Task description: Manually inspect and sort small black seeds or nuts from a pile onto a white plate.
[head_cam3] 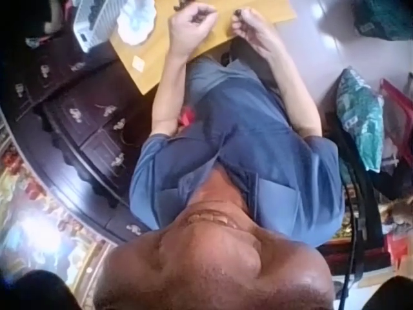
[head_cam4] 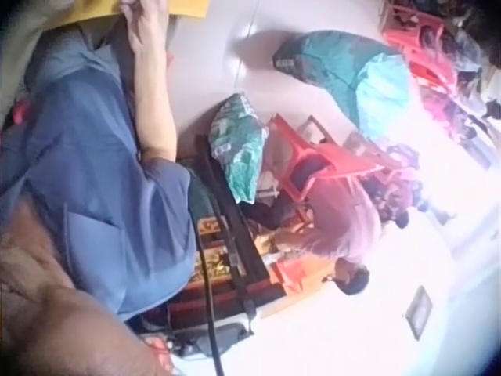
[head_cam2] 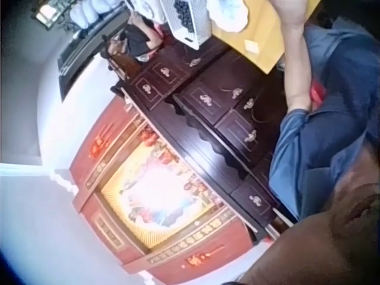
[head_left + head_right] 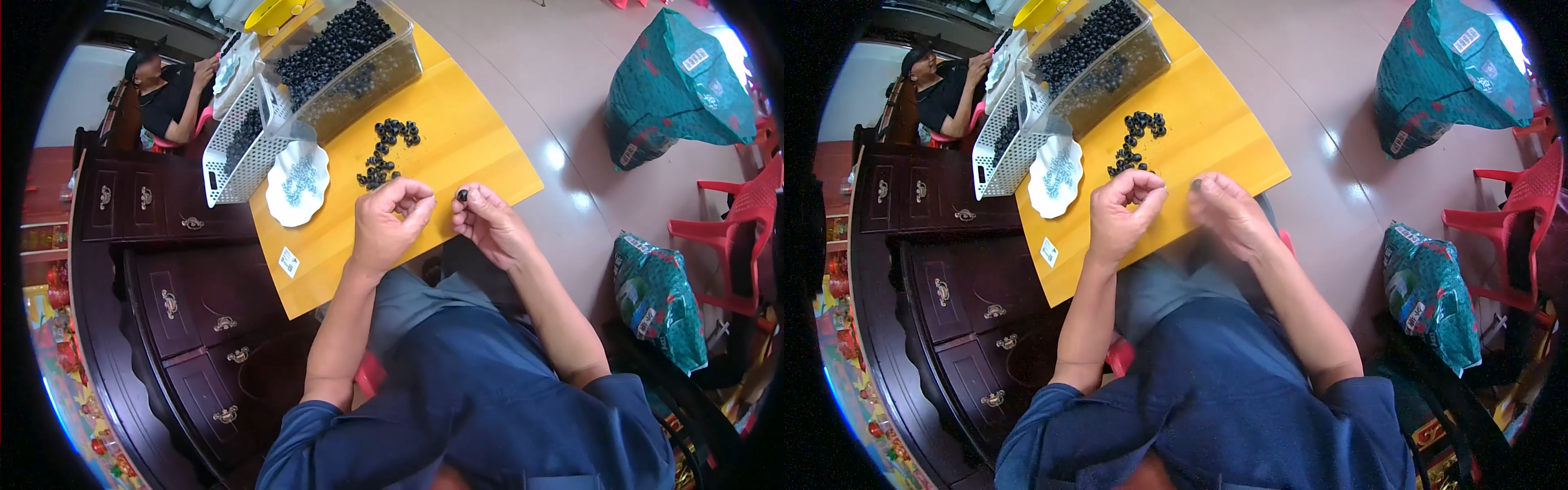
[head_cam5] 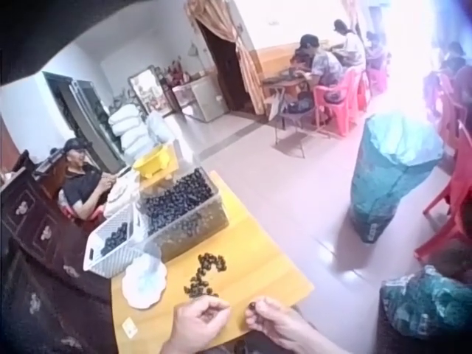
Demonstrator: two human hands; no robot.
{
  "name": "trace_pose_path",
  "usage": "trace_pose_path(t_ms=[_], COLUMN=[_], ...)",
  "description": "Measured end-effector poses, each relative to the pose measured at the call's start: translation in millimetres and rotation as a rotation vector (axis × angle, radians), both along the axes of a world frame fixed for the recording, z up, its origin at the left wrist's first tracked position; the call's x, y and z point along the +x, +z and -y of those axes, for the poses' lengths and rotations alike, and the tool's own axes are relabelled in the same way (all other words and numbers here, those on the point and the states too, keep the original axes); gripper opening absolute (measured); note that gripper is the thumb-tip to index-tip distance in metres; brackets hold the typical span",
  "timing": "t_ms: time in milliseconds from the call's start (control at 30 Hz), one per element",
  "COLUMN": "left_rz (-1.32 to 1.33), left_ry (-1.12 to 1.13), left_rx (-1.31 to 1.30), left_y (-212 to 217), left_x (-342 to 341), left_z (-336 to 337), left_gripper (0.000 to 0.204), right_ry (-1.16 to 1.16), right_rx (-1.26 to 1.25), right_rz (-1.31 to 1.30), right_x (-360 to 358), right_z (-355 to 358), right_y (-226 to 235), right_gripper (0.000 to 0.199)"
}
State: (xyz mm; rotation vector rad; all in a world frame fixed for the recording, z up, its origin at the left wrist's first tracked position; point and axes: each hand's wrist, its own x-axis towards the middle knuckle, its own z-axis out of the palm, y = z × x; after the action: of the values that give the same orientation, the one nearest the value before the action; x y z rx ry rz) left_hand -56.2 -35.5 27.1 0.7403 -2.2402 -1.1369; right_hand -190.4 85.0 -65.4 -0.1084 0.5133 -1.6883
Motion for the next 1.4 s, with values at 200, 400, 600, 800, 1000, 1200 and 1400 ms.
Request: trace_pose_path(t_ms=[200, 400, 600, 800, 1000, 1200, 1400], left_rz=[-0.037, -0.006, -0.012, -0.021, 0.100, 0.277, 0.300], left_ry=[-0.039, -0.080, -0.072, -0.197, 0.104, 0.092, 0.084], left_rx=[0.094, 0.000, 0.086, 0.609, 0.201, -0.245, -0.397], left_y=[0, -1, 0, 0, -20, -32, -52], left_x=[0, -1, 4, 19, 44, 34, 26], left_z=[-18, -23, -23, -8, 13, 1, 2], left_gripper=[0.008, 0.008, 0.012, 0.021, 0.014, 0.020, 0.015], right_ry=[0.060, 0.096, 0.152, 0.288, 0.132, 0.176, 0.170], right_rx=[-0.001, 0.005, -0.028, -0.144, -0.167, -0.131, -0.111], right_rz=[-0.093, -0.154, -0.196, -0.135, 0.212, 0.234, 0.186], right_x=[3, 6, 5, 2, -8, -4, -3], right_z=[-2, -4, -7, -8, -7, -5, -5], right_y=[11, 10, 12, 2, -6, -3, -2], right_gripper=[0.020, 0.023, 0.024, 0.023, 0.023, 0.022, 0.023])
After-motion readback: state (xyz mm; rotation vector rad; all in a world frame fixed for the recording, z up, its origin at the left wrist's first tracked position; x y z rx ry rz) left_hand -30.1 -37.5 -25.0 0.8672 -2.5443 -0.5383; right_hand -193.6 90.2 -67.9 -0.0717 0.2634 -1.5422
